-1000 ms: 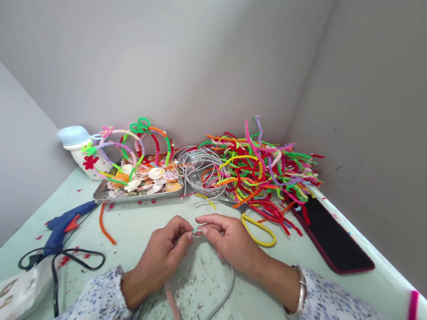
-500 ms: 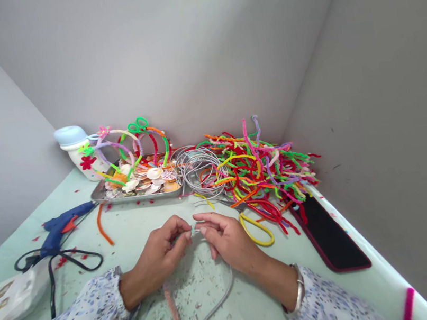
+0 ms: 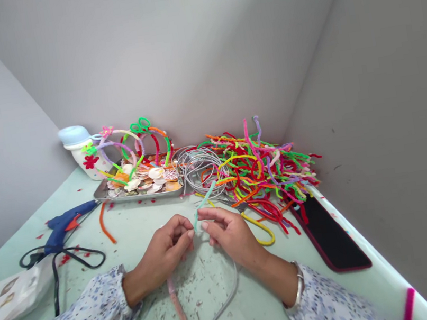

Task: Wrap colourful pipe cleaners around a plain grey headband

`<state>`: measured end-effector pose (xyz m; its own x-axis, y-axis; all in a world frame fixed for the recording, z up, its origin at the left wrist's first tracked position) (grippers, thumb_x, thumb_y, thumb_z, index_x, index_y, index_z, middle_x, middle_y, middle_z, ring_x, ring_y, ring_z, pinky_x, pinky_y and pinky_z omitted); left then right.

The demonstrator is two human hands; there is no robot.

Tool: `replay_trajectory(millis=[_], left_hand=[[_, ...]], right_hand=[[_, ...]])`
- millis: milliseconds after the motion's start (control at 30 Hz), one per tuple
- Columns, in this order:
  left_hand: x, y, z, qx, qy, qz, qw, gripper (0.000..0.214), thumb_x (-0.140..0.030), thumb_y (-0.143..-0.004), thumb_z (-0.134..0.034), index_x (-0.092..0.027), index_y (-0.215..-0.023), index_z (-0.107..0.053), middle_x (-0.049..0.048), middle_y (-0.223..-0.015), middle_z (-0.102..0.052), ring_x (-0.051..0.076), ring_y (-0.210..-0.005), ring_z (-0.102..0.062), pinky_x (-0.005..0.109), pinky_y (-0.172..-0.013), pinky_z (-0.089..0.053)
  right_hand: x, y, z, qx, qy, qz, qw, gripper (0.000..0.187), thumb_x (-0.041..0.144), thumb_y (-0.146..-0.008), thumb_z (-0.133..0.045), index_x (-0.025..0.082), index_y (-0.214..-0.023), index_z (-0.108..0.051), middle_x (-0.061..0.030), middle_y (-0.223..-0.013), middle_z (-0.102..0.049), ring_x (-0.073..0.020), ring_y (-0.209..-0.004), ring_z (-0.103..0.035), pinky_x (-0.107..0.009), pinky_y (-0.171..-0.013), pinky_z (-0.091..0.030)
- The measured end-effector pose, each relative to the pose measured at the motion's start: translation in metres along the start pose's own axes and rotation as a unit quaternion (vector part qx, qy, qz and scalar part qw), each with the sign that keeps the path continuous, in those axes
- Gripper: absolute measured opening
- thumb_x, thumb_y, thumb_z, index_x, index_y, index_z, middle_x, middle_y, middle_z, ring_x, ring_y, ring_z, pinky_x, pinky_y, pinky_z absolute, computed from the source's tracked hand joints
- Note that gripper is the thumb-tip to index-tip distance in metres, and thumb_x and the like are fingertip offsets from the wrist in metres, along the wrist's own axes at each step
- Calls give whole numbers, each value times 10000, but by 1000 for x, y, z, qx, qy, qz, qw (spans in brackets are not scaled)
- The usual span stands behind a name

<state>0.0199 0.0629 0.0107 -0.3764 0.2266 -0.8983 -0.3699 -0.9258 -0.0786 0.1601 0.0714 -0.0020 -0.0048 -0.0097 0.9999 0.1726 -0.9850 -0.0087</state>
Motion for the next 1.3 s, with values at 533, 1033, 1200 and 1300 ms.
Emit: replay_trajectory(millis=[533,1033,1200,1300], left_hand=[[-6,4,-14,68,28,0,997,75,-222,-867,-429,-193,-832,-488,-54,-604,-537,79,-509,-432,190,-498,-310],[2,-4,-16,76,47,24,996,76,-234,-854,-436,-189,-851,-498,-67,-559,-485,76,-483,-380,182,-470,-276],[6,-5,-17,89,44,45,994,149,-250,-852,-430,-174,-899,-549,-57,-558,-487,79,-471,-373,192,-466,-272],[7,-5,-18,97,50,49,993,147,-247,-845,-436,-166,-822,-556,-53,-562,-482,75,-478,-373,192,-476,-281]], right_hand=[[-2,-4,5,-5,-37,23,999,206,300,-754,-675,191,-786,-502,59,-622,-559,-98,-562,-521,-211,-530,-393],[3,-2,7,-40,-17,23,999,244,292,-736,-687,191,-740,-464,68,-603,-519,-89,-548,-464,-211,-537,-377],[5,-1,8,-40,-8,34,999,232,278,-744,-675,192,-739,-460,74,-605,-489,-81,-548,-425,-206,-533,-349],[5,-1,7,-33,0,40,999,224,274,-748,-670,193,-740,-461,72,-611,-482,-82,-555,-426,-207,-531,-341]])
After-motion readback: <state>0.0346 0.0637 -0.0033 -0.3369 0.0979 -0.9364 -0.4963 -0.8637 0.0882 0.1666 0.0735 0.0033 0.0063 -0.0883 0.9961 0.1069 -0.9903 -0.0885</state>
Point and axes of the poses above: each hand's wrist, its own y-axis away from the middle knuckle, its own z-axis out of the back of the hand, x = y × z, the point moved 7 cm from there along -y, towards the middle knuckle
